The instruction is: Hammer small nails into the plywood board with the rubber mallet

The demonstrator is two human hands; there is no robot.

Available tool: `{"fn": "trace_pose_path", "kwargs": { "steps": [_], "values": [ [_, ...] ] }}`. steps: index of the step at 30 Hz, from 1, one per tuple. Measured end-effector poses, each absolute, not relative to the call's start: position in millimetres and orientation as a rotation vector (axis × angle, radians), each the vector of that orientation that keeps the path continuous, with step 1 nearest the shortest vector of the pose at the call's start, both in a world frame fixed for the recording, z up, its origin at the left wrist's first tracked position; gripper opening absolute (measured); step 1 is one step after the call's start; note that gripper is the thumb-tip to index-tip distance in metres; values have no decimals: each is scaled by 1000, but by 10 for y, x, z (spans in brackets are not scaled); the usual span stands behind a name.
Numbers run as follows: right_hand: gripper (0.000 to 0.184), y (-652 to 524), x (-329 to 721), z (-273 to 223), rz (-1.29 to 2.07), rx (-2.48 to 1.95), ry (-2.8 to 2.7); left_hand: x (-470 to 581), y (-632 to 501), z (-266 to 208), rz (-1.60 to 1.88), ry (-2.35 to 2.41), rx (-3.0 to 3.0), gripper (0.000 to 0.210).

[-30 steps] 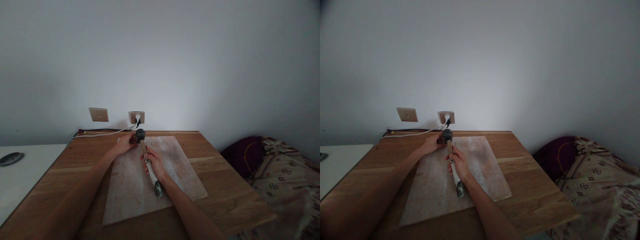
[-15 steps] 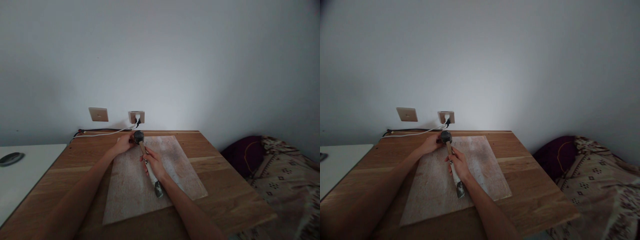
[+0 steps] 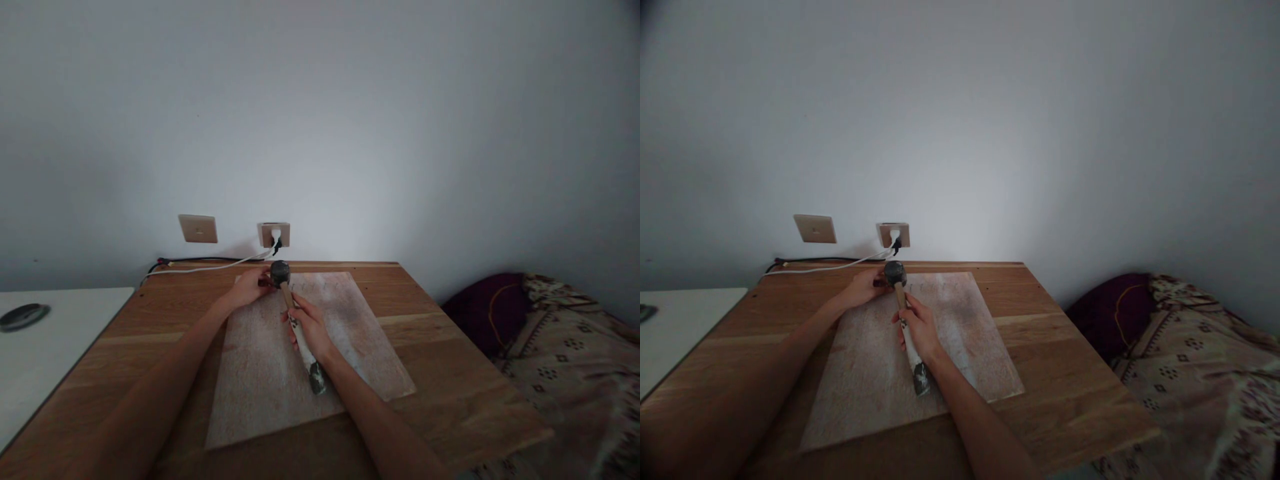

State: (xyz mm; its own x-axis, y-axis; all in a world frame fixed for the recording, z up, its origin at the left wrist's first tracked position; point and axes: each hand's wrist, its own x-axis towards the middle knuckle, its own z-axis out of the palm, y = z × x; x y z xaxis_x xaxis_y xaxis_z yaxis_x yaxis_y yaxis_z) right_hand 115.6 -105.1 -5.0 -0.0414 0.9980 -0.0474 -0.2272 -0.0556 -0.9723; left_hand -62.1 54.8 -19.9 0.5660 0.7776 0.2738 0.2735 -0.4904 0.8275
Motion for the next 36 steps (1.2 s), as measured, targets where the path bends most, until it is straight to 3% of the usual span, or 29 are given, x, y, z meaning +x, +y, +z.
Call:
{"fn": "trace_pose_path", "kwargs": {
  "steps": [7,16,36],
  "values": [
    [62,-1055,1157,-49,1382,-1073,-1022,-615,523,-185,834,868,2077,50],
    [64,-1050,1151,-50,1396,-1063,-1007,-619,529,-173,816,918,2137,33],
    [63,-1058,1155,-37,1381,-1097,-1071,-584,492,-137,849,937,2126,29]
  ]
}}
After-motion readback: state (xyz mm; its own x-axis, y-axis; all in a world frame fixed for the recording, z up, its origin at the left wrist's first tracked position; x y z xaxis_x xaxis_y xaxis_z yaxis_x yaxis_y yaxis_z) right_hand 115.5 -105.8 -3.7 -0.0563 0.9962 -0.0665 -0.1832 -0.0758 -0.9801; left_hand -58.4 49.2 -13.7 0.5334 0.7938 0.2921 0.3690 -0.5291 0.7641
